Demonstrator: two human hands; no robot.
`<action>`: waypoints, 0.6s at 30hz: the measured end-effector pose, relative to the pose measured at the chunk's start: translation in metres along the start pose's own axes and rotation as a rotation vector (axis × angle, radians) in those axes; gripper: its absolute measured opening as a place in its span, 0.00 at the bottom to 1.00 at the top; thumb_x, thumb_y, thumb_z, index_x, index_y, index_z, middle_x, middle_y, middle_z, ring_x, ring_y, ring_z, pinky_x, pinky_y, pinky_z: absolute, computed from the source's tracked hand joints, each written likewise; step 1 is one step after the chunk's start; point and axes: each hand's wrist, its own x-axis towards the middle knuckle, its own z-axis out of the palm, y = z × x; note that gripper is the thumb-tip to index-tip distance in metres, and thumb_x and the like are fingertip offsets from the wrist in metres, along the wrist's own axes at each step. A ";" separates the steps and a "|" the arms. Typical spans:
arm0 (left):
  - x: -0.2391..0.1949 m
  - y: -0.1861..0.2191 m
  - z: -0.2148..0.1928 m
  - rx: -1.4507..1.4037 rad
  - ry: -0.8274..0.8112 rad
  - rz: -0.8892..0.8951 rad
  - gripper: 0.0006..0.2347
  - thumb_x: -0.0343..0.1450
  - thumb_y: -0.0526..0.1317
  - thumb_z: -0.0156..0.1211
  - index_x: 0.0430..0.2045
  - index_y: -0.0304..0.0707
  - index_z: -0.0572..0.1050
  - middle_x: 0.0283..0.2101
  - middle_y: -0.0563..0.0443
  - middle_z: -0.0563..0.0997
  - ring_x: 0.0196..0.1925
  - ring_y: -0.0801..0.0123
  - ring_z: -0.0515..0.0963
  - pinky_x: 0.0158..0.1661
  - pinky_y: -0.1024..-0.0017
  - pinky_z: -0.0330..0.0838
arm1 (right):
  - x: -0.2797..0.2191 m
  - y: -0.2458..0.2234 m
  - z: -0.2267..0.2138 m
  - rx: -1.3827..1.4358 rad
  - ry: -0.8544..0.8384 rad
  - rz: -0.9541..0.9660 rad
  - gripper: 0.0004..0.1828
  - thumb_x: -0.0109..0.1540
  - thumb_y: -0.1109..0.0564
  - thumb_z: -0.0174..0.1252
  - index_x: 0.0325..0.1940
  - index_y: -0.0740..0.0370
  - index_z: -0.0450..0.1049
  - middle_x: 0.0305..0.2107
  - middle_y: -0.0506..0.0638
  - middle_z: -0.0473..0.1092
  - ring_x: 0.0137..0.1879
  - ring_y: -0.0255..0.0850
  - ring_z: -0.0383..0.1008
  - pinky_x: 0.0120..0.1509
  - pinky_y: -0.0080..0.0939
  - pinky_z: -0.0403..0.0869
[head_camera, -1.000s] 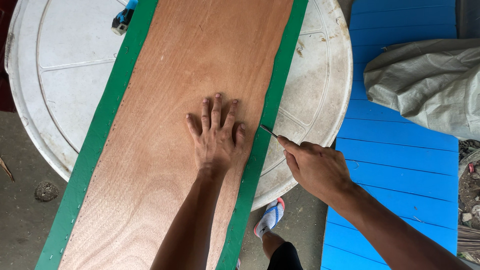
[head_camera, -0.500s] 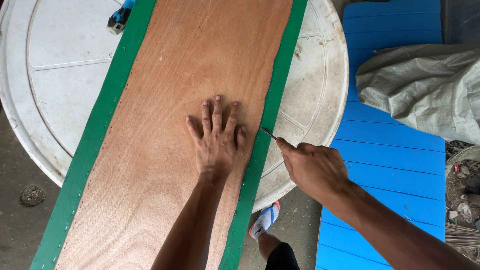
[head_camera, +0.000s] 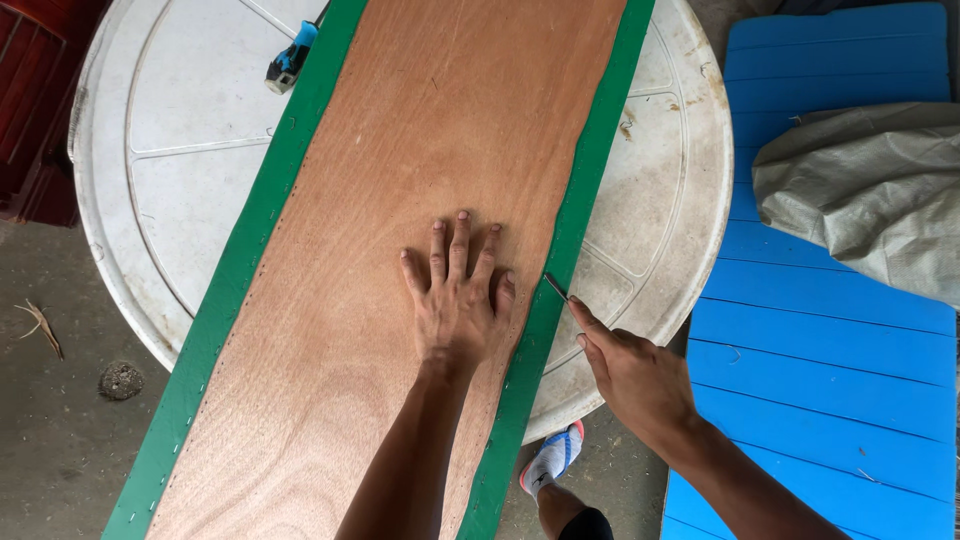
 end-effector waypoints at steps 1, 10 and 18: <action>0.000 0.001 0.001 0.001 0.003 0.000 0.25 0.74 0.53 0.44 0.69 0.55 0.62 0.76 0.45 0.51 0.77 0.47 0.49 0.67 0.28 0.34 | -0.002 0.001 -0.006 -0.045 -0.065 0.039 0.28 0.66 0.50 0.53 0.73 0.40 0.65 0.21 0.53 0.76 0.23 0.47 0.78 0.26 0.50 0.77; -0.001 -0.001 0.007 0.004 0.036 0.022 0.25 0.75 0.55 0.42 0.70 0.55 0.61 0.76 0.45 0.51 0.77 0.46 0.49 0.68 0.28 0.34 | 0.003 -0.001 -0.031 -0.133 -0.125 0.018 0.27 0.67 0.48 0.50 0.72 0.41 0.67 0.19 0.51 0.75 0.18 0.43 0.75 0.21 0.46 0.74; -0.001 -0.002 0.007 0.006 0.022 0.014 0.24 0.75 0.54 0.42 0.69 0.56 0.62 0.76 0.45 0.52 0.77 0.46 0.50 0.67 0.27 0.34 | 0.012 -0.003 -0.036 -0.196 -0.146 -0.046 0.27 0.67 0.50 0.51 0.73 0.41 0.67 0.17 0.51 0.74 0.18 0.42 0.75 0.21 0.45 0.75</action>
